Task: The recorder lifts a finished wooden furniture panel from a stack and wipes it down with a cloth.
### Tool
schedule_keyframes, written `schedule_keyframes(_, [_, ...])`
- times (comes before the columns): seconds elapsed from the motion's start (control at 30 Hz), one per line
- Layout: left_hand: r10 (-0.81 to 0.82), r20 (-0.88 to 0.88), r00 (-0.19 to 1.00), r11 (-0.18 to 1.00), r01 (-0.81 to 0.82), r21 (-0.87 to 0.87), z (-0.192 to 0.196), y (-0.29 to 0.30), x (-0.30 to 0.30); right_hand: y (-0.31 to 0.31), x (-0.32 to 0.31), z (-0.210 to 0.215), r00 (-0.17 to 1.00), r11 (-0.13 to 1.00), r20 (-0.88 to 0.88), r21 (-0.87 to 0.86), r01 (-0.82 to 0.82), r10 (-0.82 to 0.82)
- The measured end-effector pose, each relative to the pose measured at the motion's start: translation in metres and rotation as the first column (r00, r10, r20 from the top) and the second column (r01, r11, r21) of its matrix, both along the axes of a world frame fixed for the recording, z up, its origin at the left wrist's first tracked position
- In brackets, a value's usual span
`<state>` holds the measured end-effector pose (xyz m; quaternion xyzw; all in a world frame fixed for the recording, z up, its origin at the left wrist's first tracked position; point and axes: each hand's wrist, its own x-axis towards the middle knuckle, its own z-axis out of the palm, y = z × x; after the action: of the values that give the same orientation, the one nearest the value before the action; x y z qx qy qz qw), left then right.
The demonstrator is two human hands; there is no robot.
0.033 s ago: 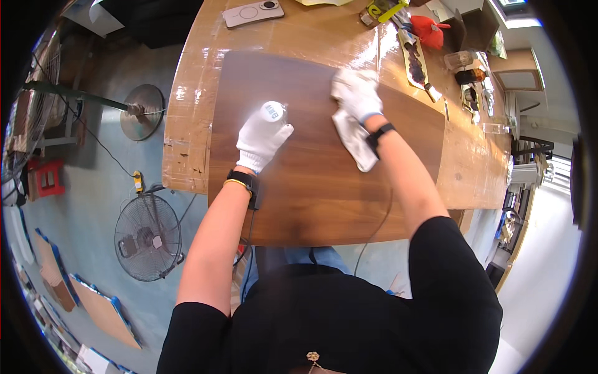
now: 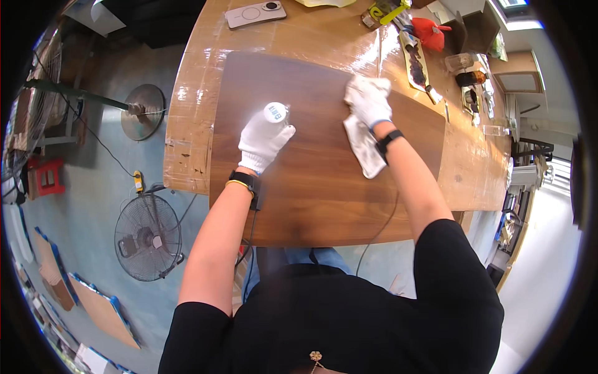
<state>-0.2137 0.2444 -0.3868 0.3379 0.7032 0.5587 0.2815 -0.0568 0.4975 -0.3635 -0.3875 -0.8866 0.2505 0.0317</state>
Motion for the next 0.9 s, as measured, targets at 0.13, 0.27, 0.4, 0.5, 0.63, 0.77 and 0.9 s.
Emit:
schedule_keyframes(0.13, [0.057,0.030,0.998,0.991,-0.060,0.120,0.002,0.004,0.007,-0.005,0.002,-0.002,0.988,0.983,0.130,0.170,0.066,-0.088])
schedule_keyframes(0.27, [0.132,0.201,0.971,0.974,-0.165,0.157,-0.003,-0.005,0.007,-0.056,-0.115,0.000,0.949,0.917,-0.051,0.277,-0.286,0.311])
schedule_keyframes(0.4, [0.249,0.255,0.934,0.939,-0.298,0.173,-0.018,-0.006,0.008,-0.067,-0.197,0.011,0.926,0.907,0.048,0.187,-0.378,0.376])
schedule_keyframes(0.5, [0.322,0.208,0.923,0.922,-0.356,0.153,-0.003,-0.036,0.008,-0.074,-0.178,0.011,0.899,0.901,-0.097,0.136,-0.413,0.426])
schedule_keyframes(0.63, [0.377,0.180,0.909,0.910,-0.399,0.110,0.002,-0.122,0.005,-0.087,-0.103,0.001,0.761,0.765,-0.186,-0.069,-0.641,0.621])
schedule_keyframes(0.77, [0.525,0.280,0.804,0.802,-0.578,0.154,-0.004,-0.180,0.020,-0.100,-0.097,0.028,0.840,0.827,-0.066,-0.147,-0.542,0.539])
schedule_keyframes(0.9, [0.495,0.404,0.769,0.794,-0.589,0.148,-0.018,-0.162,0.029,-0.038,-0.180,-0.040,0.876,0.529,-0.457,-0.787,-0.317,-0.154])
